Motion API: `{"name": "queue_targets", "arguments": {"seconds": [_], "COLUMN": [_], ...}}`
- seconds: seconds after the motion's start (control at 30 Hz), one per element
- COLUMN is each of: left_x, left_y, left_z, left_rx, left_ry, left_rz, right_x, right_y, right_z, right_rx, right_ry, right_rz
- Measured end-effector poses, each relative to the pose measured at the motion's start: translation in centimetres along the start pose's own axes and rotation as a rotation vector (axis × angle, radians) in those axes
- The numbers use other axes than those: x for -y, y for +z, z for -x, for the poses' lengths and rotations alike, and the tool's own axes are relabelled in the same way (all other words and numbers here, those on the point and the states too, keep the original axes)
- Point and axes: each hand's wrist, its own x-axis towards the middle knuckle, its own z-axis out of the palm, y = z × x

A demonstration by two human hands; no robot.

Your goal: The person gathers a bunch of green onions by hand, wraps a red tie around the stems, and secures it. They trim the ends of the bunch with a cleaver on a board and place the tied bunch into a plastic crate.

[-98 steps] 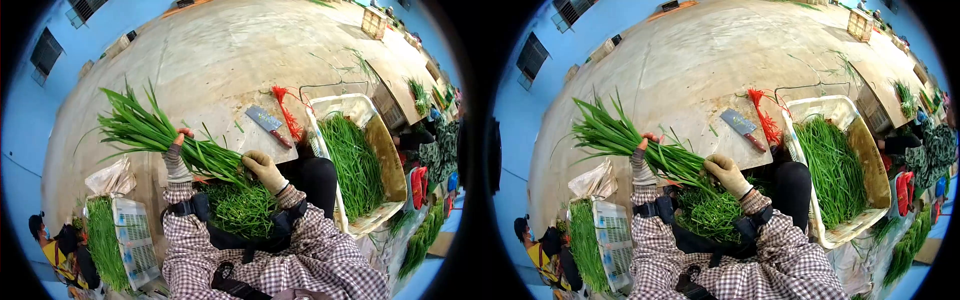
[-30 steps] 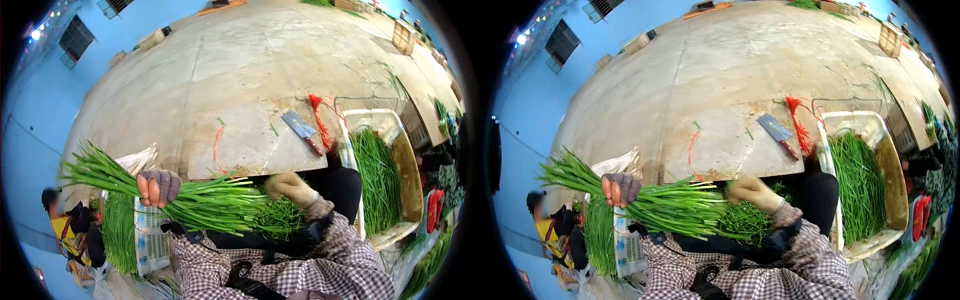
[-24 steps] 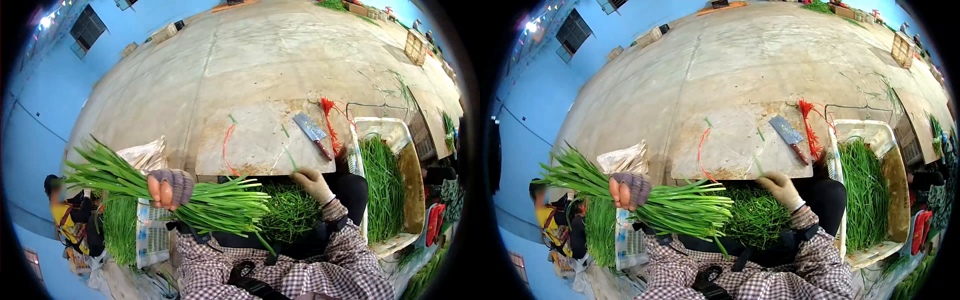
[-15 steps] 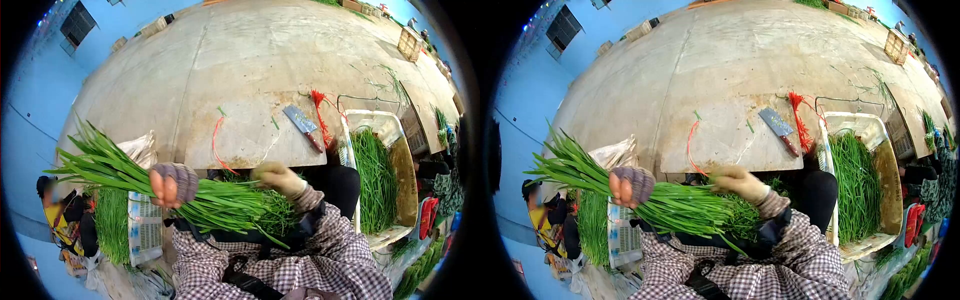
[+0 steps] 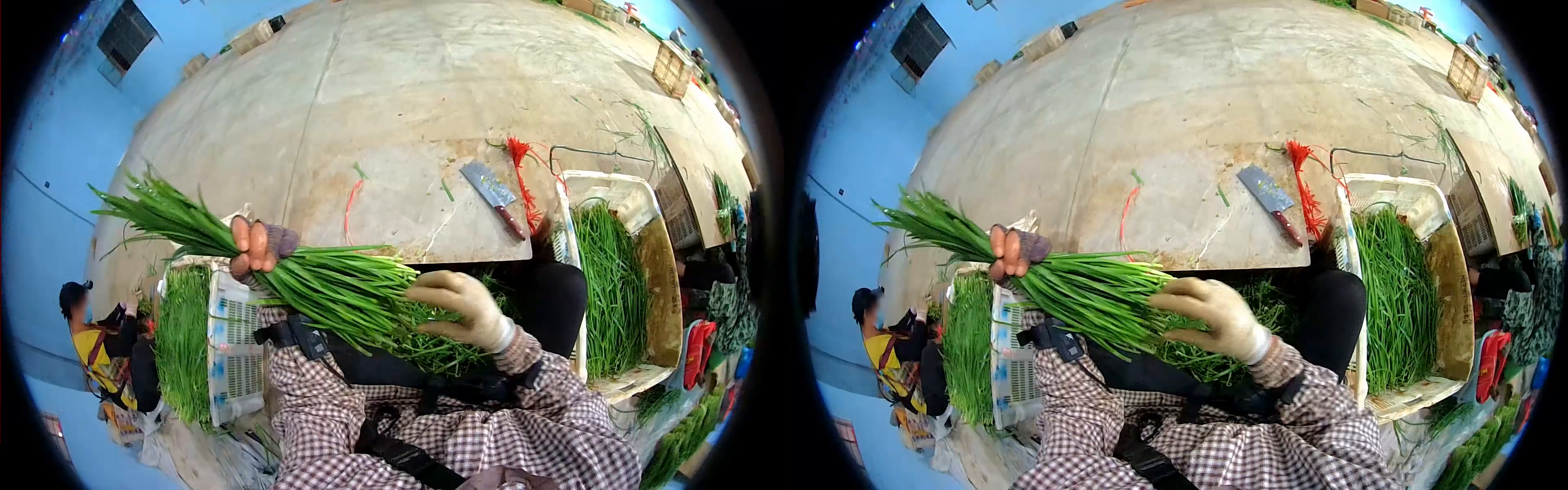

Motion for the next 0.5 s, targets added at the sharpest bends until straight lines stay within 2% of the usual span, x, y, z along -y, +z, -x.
{"name": "queue_targets", "arguments": {"seconds": [0.07, 0.13, 0.2, 0.27, 0.3, 0.33, 0.4, 0.43, 0.47, 0.5], "left_x": [1.3, 2.7, 3.3, 2.1, 1.3, 0.5, 0.4, 0.4, 0.6, 1.4], "left_y": [-0.5, -0.8, -0.5, -2.3, -2.8, -3.2, -2.8, -3.1, -3.4, -3.4], "left_z": [-0.2, -0.1, 0.2, 1.1, 1.2, 1.3, 0.7, -0.2, -1.2, -2.1], "left_rx": [0.018, 0.016, -0.067, -0.048, -0.045, -0.157, -0.448, -0.589, -0.728, -0.929], "left_ry": [-0.007, -0.091, -0.093, -0.110, -0.106, -0.105, -0.052, -0.092, -0.132, -0.102], "left_rz": [0.006, 0.012, 0.033, 0.024, 0.014, -0.022, -0.051, -0.137, -0.222, -0.278], "right_x": [-0.6, -1.1, -1.0, -3.1, -3.9, -4.4, -4.7, -7.1, -6.0, -5.5], "right_y": [1.8, 3.1, 0.8, -1.9, -3.5, -4.5, -4.3, -2.7, -2.1, -1.9], "right_z": [-1.1, -0.5, 0.5, 2.9, 4.8, 6.6, 8.8, 11.2, 11.8, 11.5], "right_rx": [0.057, -0.012, -0.353, -0.536, -0.458, -0.383, 0.042, 0.340, 0.690, 0.535], "right_ry": [-0.092, 0.198, 0.631, 0.212, 0.230, 0.244, 0.819, 0.559, 0.603, 0.637], "right_rz": [-0.184, -0.584, -0.972, -1.536, -1.349, -1.162, -0.583, -0.154, 0.377, 0.389]}}
